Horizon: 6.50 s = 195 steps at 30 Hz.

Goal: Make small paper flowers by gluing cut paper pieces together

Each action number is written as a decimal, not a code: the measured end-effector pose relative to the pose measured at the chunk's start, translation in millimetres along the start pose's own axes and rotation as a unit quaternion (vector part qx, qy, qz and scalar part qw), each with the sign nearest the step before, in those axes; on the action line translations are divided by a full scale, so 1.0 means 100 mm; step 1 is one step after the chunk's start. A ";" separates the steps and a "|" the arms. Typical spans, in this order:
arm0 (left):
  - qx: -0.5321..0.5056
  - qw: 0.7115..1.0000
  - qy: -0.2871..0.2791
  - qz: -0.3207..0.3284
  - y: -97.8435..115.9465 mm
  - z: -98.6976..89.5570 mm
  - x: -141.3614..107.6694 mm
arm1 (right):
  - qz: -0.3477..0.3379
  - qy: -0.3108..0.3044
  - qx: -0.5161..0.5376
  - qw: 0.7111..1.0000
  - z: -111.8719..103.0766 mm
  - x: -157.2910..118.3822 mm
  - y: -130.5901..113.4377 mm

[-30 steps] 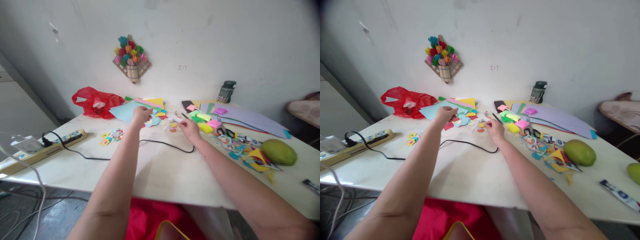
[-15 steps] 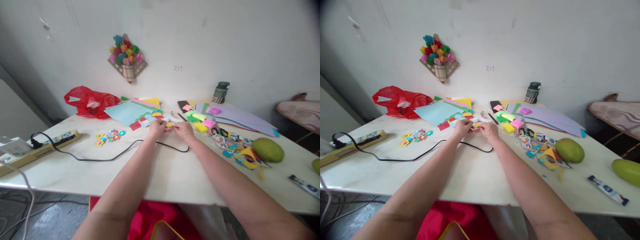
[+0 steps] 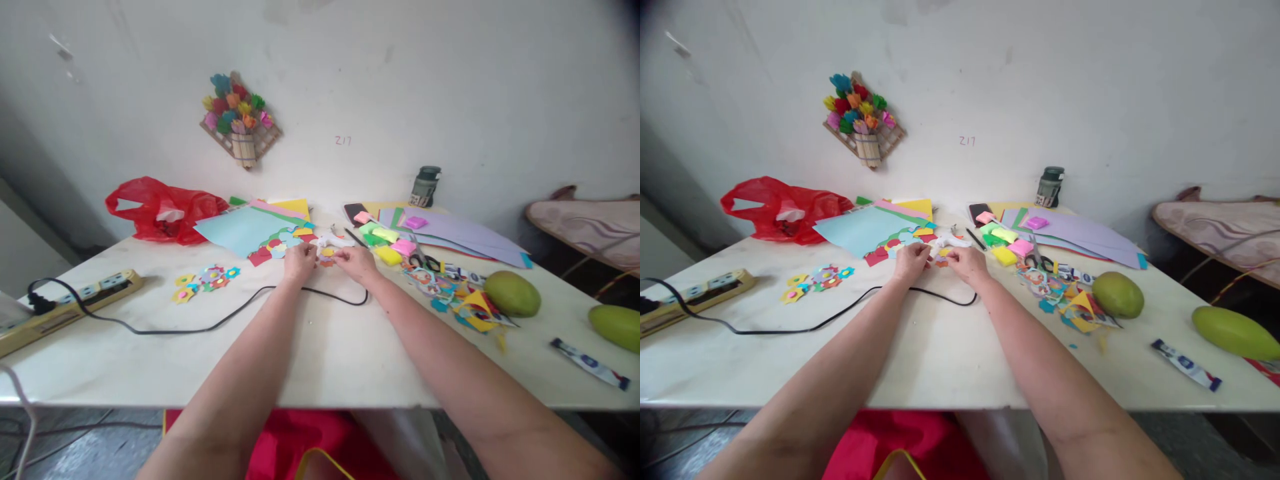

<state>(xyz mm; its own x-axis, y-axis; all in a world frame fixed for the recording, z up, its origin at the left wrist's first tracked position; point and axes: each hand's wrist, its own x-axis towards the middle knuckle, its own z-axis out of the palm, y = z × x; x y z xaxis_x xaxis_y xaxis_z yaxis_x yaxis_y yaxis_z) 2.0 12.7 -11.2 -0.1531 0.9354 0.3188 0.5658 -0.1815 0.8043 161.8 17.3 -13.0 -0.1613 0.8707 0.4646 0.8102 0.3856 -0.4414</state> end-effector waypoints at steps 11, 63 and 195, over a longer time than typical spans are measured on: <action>0.067 0.997 0.018 -0.016 -0.04 -0.08 0.05 | 0.037 -0.042 0.053 0.997 -0.11 0.05 0.06; 0.270 0.960 -0.047 0.049 0.04 0.01 0.03 | -0.293 -0.077 -0.262 0.916 0.03 0.07 -0.09; -0.374 0.914 -0.128 -0.092 0.41 0.58 0.24 | 0.247 0.130 0.048 0.959 -0.35 0.67 0.83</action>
<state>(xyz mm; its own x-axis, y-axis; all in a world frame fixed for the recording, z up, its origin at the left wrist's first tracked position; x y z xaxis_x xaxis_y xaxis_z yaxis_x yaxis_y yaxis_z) 68.3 45.4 0.6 0.0583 0.9940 0.0925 -0.1766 -0.0809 0.9810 238.1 96.9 8.3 0.3840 0.8540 0.3510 0.6945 -0.0166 -0.7193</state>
